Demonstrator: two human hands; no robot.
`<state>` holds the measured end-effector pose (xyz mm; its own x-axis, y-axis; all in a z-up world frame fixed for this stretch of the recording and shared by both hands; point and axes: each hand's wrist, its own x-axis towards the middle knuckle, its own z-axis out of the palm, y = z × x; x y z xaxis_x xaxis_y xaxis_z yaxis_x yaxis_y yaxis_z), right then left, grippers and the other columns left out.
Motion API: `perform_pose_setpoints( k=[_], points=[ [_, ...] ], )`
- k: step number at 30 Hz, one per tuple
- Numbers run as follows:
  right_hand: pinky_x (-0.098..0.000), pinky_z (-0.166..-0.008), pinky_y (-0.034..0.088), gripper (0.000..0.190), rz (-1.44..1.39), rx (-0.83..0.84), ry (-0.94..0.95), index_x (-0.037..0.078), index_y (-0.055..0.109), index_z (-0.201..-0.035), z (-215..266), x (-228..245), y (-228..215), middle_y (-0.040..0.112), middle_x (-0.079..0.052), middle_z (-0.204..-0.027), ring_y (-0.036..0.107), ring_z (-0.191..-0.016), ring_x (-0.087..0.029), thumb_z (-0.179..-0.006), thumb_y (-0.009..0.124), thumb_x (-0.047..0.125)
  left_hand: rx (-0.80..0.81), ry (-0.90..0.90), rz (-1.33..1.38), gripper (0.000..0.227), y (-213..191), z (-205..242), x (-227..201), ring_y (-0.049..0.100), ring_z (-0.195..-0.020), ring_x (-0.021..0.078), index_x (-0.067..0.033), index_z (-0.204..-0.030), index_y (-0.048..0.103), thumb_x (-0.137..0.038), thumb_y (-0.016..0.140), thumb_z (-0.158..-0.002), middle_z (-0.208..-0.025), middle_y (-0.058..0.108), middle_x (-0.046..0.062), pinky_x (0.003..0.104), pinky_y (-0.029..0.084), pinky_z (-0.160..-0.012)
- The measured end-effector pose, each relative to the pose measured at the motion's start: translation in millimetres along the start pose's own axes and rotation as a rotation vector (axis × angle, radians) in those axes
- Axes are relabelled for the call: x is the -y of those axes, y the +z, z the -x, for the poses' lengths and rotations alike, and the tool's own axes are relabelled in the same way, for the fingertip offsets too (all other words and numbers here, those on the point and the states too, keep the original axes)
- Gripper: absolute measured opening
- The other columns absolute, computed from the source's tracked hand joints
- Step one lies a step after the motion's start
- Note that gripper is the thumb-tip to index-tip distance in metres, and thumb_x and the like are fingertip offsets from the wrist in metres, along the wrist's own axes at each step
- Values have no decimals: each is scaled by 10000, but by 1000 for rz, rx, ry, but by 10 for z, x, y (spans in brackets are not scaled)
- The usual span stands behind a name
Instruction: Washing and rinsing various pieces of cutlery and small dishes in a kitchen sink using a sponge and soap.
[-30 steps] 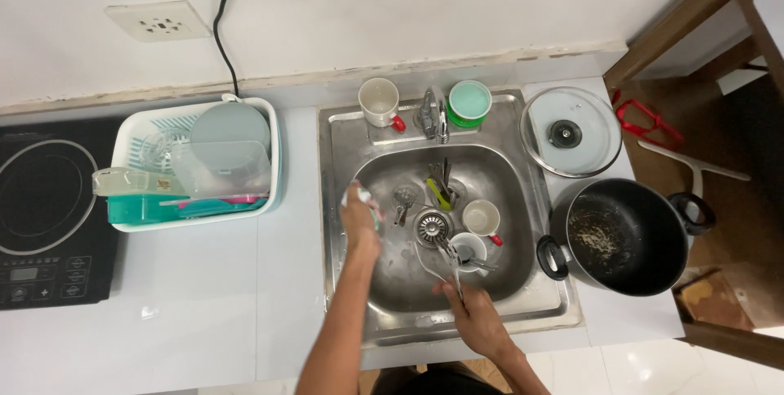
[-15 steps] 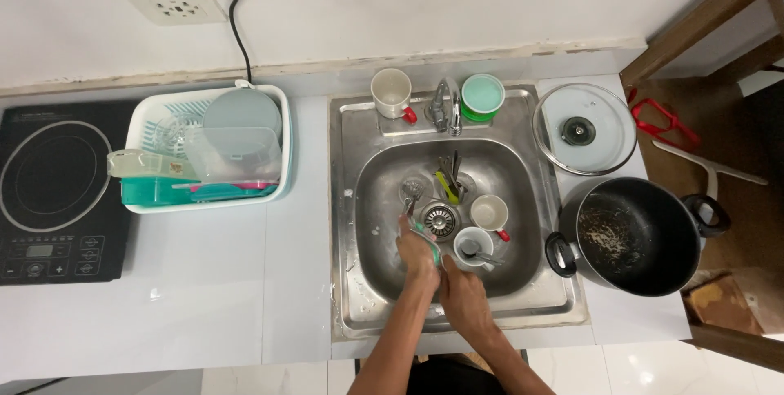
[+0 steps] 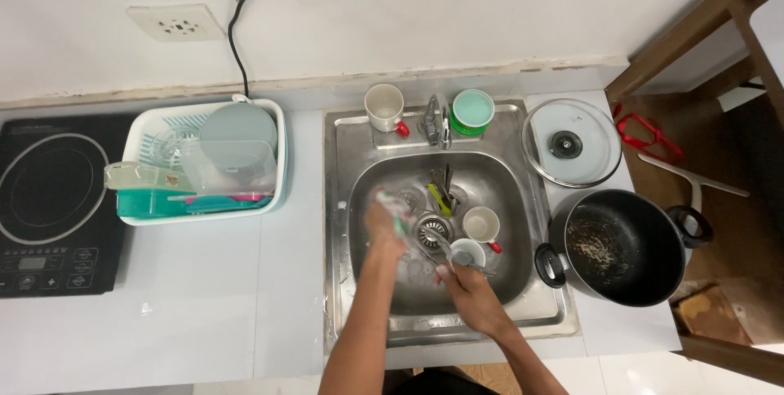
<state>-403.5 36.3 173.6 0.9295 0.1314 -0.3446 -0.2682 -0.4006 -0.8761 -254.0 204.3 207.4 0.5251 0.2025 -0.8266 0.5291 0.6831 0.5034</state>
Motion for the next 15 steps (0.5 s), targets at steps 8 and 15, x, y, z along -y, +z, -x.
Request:
perform_pose_setpoints(
  k=[8, 15],
  points=[
    [-265, -350, 130, 462, -1128, 723, 350, 169, 516, -793, -173, -489, 8, 230, 70, -549, 162, -393, -71, -1176, 551, 424, 591, -184, 268, 817, -256, 41, 468, 770, -912, 361, -22, -1263, 761, -658, 251, -1207, -1035, 800, 223, 483, 640, -807],
    [-224, -288, 79, 438, -1330, 851, 528, 191, 514, -823, -375, -860, 129, 243, 96, -577, 131, -394, -23, -1175, 571, 445, 705, -397, 45, 779, -454, -955, 1118, 408, -301, 100, -223, -577, 569, -847, 580, -1043, -450, 534, -61, 261, 302, -408]
  ],
)
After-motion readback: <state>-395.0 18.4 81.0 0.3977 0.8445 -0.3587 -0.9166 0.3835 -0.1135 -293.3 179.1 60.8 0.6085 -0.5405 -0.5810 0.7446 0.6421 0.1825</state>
